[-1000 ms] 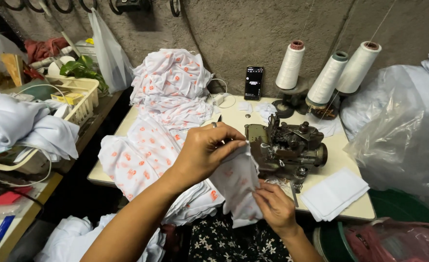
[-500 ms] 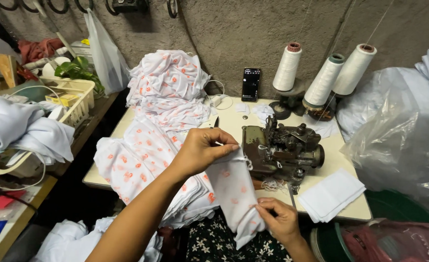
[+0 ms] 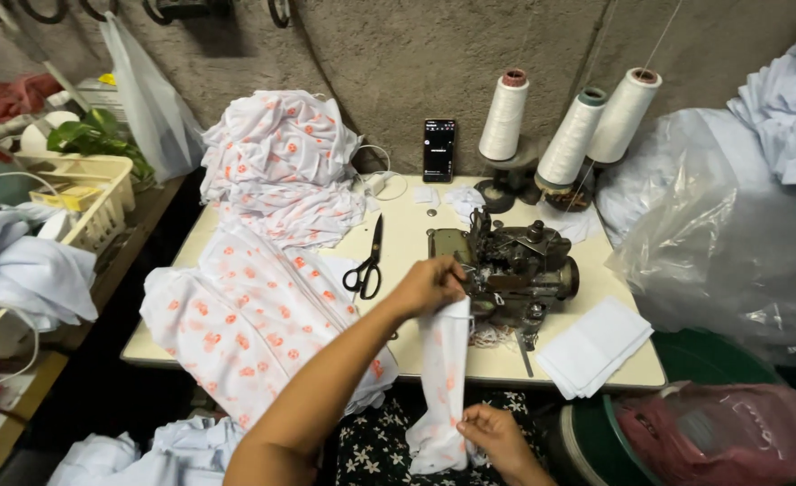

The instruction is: Sorting and preparing fabric pieces on a workbench in a sewing factory

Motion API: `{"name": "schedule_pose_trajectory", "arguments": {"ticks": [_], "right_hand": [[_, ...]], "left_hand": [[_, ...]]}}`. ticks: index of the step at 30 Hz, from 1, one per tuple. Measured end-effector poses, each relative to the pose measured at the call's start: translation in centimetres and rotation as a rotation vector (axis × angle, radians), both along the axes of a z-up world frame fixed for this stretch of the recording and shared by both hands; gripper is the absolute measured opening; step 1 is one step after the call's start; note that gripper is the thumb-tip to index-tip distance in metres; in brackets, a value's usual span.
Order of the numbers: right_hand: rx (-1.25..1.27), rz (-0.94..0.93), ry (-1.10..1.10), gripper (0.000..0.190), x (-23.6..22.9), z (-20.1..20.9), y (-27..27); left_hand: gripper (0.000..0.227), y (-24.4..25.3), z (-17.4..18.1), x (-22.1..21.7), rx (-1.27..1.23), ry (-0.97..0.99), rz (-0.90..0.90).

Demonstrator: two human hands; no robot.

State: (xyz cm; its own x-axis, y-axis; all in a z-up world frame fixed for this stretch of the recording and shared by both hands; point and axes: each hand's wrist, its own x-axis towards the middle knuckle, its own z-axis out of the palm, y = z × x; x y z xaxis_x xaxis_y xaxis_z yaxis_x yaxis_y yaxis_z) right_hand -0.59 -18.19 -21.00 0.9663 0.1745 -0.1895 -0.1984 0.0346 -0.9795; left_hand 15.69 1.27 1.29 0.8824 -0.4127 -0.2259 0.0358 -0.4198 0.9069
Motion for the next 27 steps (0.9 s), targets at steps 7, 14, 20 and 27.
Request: {"name": "schedule_pose_trajectory", "arguments": {"ticks": [7, 14, 20, 27], "right_hand": [[0.177, 0.081, 0.02, 0.009, -1.2, -1.7, -1.2], [0.209, 0.208, -0.05, 0.024, -1.2, -2.0, -3.7], [0.188, 0.077, -0.129, 0.008, -0.5, -1.8, -5.1], [0.237, -0.075, -0.127, 0.014, -0.8, -3.7, -5.3]], "left_hand": [[0.009, -2.8, -5.0, -3.5, 0.534, -0.971, 0.056], [0.046, -4.6, -11.3, -5.8, 0.661, -1.236, 0.088], [0.044, -4.8, -11.7, -4.9, 0.602, -1.263, 0.076], [0.049, -4.8, -11.9, -3.9, 0.613, -1.228, 0.028]]}}
